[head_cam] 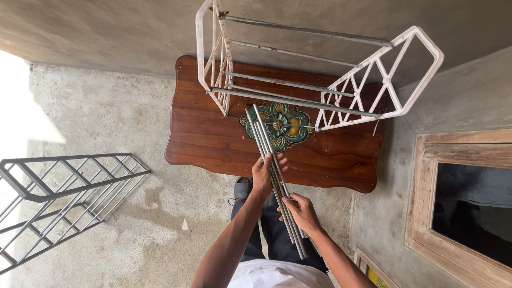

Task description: The person assembles a metal frame structure by inserting rods into a black frame and then into a white frame. They handle multiple metal rods and two frame units on a wooden table, aligning and inserting the rods into designated slots.

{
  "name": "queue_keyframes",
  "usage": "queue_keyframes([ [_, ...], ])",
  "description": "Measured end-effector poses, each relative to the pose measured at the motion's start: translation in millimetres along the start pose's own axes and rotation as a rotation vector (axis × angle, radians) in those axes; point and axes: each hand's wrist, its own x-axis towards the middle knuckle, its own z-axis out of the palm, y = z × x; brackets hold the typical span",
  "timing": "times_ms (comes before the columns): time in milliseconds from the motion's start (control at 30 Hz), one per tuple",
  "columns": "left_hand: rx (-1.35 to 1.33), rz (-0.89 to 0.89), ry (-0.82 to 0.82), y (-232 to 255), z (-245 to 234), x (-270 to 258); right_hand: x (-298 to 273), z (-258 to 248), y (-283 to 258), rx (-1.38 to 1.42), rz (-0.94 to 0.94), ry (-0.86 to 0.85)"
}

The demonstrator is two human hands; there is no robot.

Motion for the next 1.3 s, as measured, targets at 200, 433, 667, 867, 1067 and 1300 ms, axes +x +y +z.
queue_keyframes([
  [200, -0.011, 0.055, -0.024, -1.9, -0.2, 9.7, -10.7, -7.8, 5.2, -0.07, 0.017, 0.037],
  [433, 0.0, 0.074, -0.025, 3.6, 3.3, 18.5, -20.1, -25.5, 32.6, -0.039, 0.004, -0.036],
  [667, -0.008, 0.036, -0.033, -1.8, 11.7, 18.1, -18.4, -28.2, 40.6, 0.056, 0.034, -0.043],
  [867, 0.039, 0.02, -0.076, -2.2, 10.1, 15.9, -17.9, -29.3, 28.5, 0.056, 0.043, -0.018],
  [1067, -0.004, -0.03, -0.078, -13.7, 13.8, 6.2, -6.4, -23.0, 20.2, 0.099, 0.018, -0.014],
  [1300, 0.01, 0.002, -0.047, -37.8, -11.8, 33.4, 11.6, -19.8, 5.3, -0.009, 0.033, -0.008],
])
